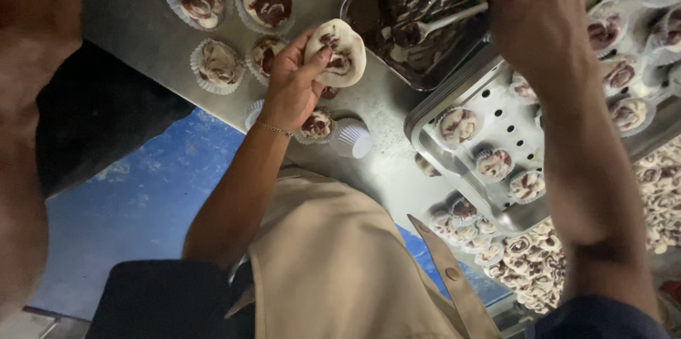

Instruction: The person shapes portions of dough by hand, fills them with a chocolate mixture using a small spoon, and places them into paper cupcake liners on a metal tray.

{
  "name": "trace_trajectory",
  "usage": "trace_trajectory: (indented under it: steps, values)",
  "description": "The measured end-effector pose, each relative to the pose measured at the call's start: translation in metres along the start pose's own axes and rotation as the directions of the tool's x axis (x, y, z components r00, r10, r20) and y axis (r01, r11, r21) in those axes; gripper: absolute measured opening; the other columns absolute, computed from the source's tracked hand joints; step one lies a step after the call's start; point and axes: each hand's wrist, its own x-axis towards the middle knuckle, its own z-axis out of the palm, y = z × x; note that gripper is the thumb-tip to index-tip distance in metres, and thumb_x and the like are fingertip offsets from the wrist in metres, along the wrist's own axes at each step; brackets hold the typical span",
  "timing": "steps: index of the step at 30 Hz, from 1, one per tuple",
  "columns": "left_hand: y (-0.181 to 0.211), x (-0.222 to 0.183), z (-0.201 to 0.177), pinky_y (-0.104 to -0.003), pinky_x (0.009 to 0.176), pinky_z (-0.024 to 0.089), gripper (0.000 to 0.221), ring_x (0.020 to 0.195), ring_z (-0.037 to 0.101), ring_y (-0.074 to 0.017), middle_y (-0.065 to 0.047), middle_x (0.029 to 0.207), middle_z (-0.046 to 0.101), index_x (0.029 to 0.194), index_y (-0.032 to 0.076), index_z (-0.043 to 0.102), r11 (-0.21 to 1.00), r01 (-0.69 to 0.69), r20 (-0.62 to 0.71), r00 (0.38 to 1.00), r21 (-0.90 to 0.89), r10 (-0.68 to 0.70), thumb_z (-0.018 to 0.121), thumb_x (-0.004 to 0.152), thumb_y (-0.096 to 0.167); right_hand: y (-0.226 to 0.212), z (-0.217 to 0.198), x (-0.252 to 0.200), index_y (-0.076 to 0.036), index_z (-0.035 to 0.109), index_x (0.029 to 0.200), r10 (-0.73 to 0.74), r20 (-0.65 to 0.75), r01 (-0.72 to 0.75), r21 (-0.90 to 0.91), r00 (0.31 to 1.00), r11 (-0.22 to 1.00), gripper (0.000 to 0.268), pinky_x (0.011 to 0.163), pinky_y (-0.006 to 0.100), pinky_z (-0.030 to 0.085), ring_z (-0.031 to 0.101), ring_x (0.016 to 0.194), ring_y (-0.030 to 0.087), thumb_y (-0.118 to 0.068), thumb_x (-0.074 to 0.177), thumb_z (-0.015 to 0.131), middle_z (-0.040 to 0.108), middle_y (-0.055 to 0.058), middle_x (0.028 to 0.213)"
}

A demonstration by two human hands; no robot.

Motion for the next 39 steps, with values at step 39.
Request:
trace_trajectory:
  steps: [39]
  values:
    - [-0.014,-0.015,0.000,-0.033,0.104,0.057,0.030,0.115,0.067,-0.0165,-0.010,0.124,0.068,0.136,-0.001,0.058,0.992,0.055,0.008,0.998,-0.111,-0.054,0.059,0.106,0.000,0.014,0.057,-0.045,-0.009,0.078,0.127,0.258,0.430,-0.467,0.505,0.865,0.726,0.023,0.063,0.034,0.057,0.072,0.076,0.020,0.001,0.110,0.066,0.074,0.013,0.087]
